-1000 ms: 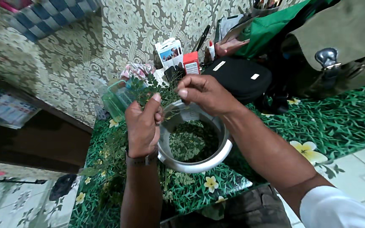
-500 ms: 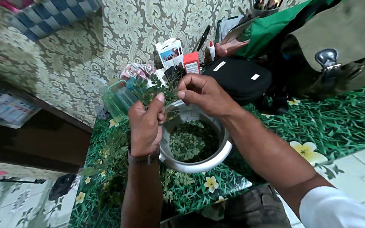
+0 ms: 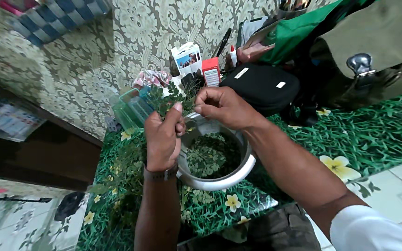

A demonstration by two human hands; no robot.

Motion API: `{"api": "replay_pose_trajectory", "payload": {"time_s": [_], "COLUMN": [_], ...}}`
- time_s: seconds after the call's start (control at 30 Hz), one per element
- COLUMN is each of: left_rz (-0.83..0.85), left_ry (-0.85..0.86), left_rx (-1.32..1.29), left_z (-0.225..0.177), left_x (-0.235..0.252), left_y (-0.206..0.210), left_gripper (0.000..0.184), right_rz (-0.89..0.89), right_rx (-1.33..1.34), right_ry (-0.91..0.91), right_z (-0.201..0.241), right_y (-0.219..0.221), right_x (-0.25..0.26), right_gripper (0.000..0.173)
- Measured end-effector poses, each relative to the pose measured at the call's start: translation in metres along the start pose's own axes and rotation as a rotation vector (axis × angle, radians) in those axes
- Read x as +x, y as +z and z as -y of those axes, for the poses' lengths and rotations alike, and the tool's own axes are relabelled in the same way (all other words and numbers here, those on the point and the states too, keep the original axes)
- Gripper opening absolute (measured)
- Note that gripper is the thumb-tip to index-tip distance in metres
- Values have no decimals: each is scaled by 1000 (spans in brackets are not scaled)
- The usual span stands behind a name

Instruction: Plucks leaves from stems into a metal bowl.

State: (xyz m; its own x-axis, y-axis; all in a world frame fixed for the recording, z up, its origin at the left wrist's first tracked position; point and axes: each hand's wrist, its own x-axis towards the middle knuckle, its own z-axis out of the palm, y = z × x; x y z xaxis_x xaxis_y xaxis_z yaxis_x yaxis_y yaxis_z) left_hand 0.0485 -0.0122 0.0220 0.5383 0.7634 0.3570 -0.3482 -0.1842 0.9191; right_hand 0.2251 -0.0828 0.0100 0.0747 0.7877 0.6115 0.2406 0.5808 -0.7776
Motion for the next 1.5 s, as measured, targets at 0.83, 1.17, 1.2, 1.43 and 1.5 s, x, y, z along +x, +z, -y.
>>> {"api": "replay_pose_trajectory", "payload": {"time_s": [0.83,1.17,1.2,1.43,1.5], "left_rz": [-45,-11,-4,-75,-83], "left_ry": [89,12,15,37,58], "left_rx": [248,98,106,110,98], "left_z": [3,-1,-1,-2,-2], "left_x": [-2,-4,-4,-1,1], "left_y": [6,7,8,6,4], "left_gripper": [3,4,3,2,1], "right_rz": [-132,-51,-64,-23,-31], "right_rx": [201,139,160,134,122], "right_ry": [18,23,11,36,17], "right_z": [-3,2,1,1,-1], "right_y": [1,5,7,0,-6], "right_x": [0,0,0,0,2], "right_gripper": [11,26,26,26,21]}}
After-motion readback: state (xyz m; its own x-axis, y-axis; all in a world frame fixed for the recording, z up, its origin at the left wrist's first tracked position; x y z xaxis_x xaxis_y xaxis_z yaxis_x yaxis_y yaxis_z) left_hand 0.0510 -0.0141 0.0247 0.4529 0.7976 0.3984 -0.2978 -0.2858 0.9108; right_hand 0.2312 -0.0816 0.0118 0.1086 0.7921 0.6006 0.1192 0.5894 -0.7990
